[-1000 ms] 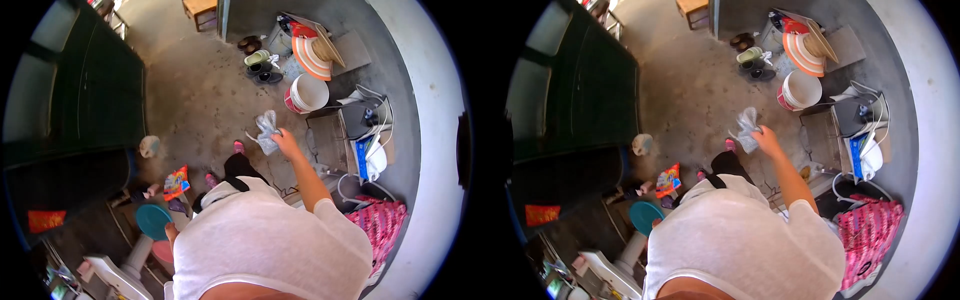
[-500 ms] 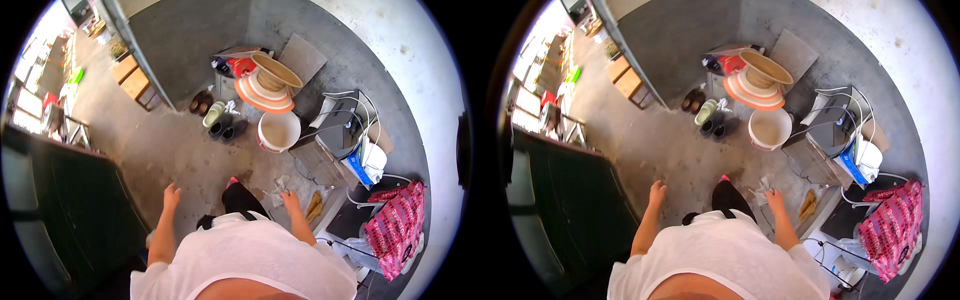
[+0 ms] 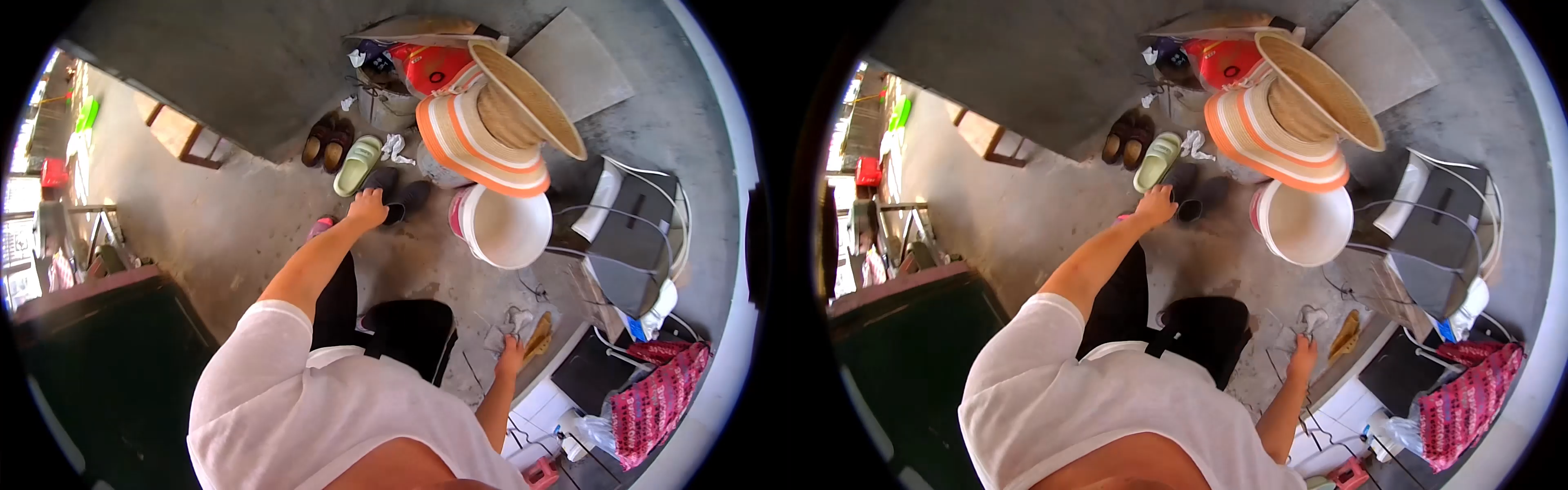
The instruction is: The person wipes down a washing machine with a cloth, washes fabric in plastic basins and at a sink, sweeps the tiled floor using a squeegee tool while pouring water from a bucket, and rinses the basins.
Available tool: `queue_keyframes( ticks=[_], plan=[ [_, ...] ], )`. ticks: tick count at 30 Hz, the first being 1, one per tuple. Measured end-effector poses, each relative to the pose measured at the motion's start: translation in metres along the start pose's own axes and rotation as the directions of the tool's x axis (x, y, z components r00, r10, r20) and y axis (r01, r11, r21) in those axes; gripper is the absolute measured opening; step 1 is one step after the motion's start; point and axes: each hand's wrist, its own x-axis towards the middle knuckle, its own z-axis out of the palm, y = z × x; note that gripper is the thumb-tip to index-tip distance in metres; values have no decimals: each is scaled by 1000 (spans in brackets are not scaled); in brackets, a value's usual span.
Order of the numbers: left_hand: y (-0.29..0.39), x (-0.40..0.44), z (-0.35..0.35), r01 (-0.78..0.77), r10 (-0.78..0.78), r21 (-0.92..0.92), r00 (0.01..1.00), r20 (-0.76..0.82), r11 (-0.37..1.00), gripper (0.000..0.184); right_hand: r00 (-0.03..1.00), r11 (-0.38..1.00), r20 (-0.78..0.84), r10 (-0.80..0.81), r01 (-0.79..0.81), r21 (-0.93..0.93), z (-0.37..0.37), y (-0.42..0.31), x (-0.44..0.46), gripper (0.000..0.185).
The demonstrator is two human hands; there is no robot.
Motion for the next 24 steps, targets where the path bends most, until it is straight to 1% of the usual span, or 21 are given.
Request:
queue_keyframes(
  ticks=[2,3,4,5,6,8,9,10,11,12,13,14,16,17,19,20,21,22,23,24],
  plan=[
    [-20,54,22,-39,39,52,999,5,998,50,998,997,-45,53,-51,51,31,15,15,36],
    [-26,81,29,-38,34,91,999,43,995,51,997,996,-54,60,-56,66,46,27,24,36],
    [-34,114,39,-36,28,124,997,70,992,52,995,989,-93,28,-15,146,60,40,39,36],
    [-48,145,56,-131,118,167,989,86,977,50,991,976,-132,8,21,217,71,56,50,35],
    [-61,173,72,-143,128,172,987,97,975,50,982,983,-190,-16,50,175,80,62,54,35],
    [-73,228,105,-203,213,250,977,-11,947,47,962,977,-270,-36,91,193,94,79,62,31],
    [-75,247,115,-181,184,242,983,12,953,48,954,951,-296,-36,123,283,96,92,66,31],
    [-83,272,134,-190,192,235,981,14,953,48,946,918,-323,-32,156,365,101,96,65,31],
    [-89,293,152,-174,181,311,983,4,934,54,932,913,-362,5,143,382,104,100,61,32],
    [-93,311,167,-162,177,387,984,-2,908,61,914,906,-403,48,130,403,108,97,53,32],
    [-90,319,170,-159,138,387,987,82,908,63,917,902,-389,82,98,421,109,98,44,33],
    [-91,324,173,-178,150,381,983,104,907,63,909,906,-405,96,89,414,114,97,35,33],
    [-96,334,182,-205,190,520,978,84,829,52,865,894,-490,105,133,428,128,81,17,34],
    [-99,340,184,-210,185,510,978,100,834,52,870,897,-483,102,130,423,134,77,13,36],
    [-110,345,189,-353,325,550,934,152,757,35,884,916,-453,112,85,392,142,65,7,37],
    [-115,342,191,-348,312,546,936,161,762,35,900,924,-419,123,50,378,145,60,5,38],
    [-117,339,193,-440,381,442,898,221,781,29,904,927,-408,124,42,374,148,57,5,38],
    [-120,339,190,-518,452,337,854,258,786,24,891,926,-433,135,42,375,153,55,11,38],
    [-127,340,195,-595,577,309,801,159,742,24,878,924,-457,143,46,379,159,54,19,38],
    [-137,334,201,-668,685,291,727,58,685,24,863,923,-481,153,49,381,163,52,24,37]
  ],
)
